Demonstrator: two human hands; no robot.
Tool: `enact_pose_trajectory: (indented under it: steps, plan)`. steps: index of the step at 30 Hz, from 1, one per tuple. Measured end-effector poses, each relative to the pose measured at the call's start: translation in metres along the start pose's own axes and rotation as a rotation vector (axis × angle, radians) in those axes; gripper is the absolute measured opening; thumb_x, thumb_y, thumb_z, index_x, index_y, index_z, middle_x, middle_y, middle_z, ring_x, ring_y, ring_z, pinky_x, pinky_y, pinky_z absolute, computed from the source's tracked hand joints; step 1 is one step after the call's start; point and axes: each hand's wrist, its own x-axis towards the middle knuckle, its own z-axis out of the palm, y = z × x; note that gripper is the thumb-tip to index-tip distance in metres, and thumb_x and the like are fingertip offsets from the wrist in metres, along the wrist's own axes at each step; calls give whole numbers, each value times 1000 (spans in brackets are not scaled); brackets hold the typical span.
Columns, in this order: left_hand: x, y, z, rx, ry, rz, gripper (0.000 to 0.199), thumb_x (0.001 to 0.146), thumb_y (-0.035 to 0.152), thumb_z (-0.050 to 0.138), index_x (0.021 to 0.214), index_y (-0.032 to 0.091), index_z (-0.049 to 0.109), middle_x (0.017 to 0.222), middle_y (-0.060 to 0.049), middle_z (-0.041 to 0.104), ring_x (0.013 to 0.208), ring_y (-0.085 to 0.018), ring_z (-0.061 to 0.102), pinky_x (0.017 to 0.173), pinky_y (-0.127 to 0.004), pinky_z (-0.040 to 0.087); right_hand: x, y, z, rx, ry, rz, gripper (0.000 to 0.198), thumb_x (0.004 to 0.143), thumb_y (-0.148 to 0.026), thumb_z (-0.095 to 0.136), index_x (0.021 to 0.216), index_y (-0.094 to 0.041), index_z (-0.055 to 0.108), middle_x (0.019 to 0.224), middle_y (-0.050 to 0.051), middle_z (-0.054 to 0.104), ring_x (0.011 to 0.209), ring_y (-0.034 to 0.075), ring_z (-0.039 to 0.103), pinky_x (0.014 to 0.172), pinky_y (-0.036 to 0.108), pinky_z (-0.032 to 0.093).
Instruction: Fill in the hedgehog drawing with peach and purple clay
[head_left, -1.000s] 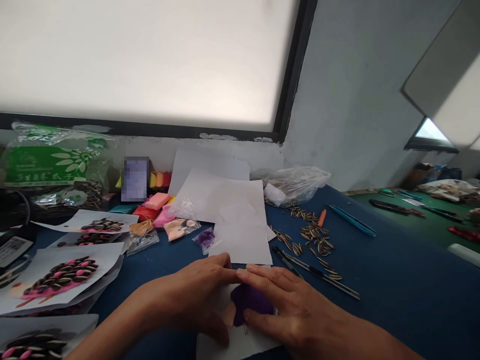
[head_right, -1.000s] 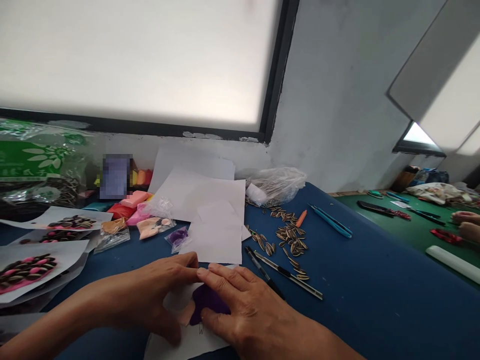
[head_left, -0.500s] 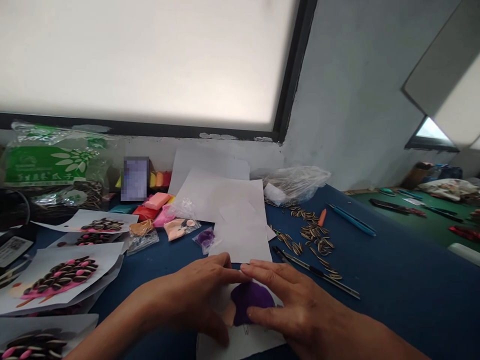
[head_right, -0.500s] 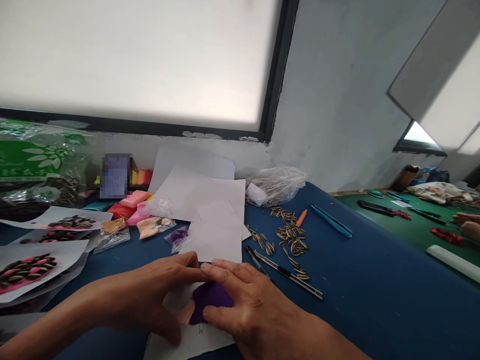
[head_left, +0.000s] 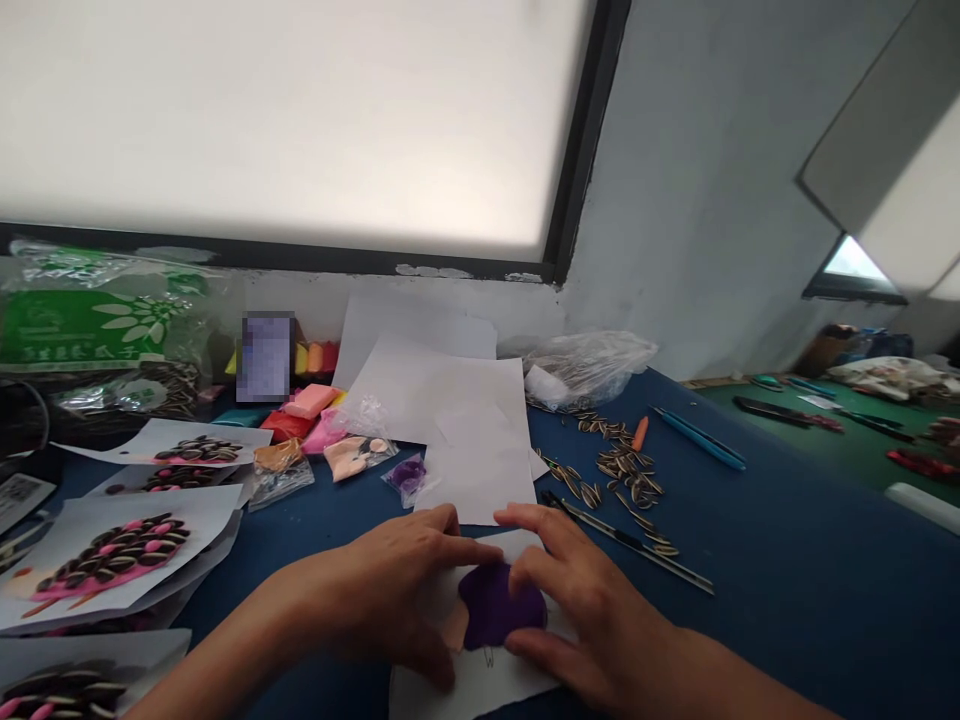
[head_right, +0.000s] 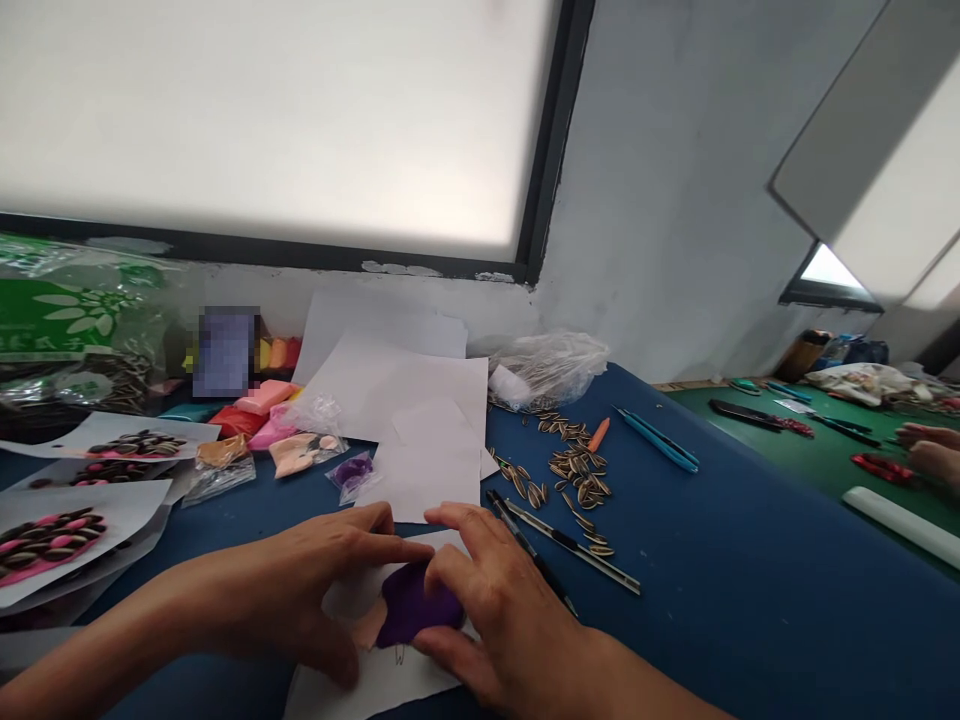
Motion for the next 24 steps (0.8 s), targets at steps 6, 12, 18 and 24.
enact_pose_trajectory:
  steps: [6,12,18,24]
  plan:
    - [-2,4,-2,8,8,27,72,63,22,83,127,47,60,100,1,50,93,-24,58,79,-31,43,5,2,16,74,20,11,22,75,-20,82,83,-17,62,146,13,47,139,32,39,113,47,36]
    - [0,4,-1,-12,-6,27,71,63,21,83,123,51,61,100,2,50,94,-23,57,80,-31,42,9,7,20,134,9,80,21,76,-21,83,82,-17,63,142,14,50,138,32,38,112,48,34]
    - [-2,4,-1,-12,14,48,72,63,19,82,123,52,61,97,2,50,92,-23,58,78,-30,43,11,2,15,207,0,136,21,75,-19,83,82,-17,63,141,13,50,138,30,38,112,47,33]
    - [-3,4,-1,-8,19,42,68,62,18,83,120,48,65,99,2,51,92,-24,58,78,-31,43,11,0,18,195,12,137,22,75,-18,82,86,-17,63,142,13,49,138,31,37,113,48,32]
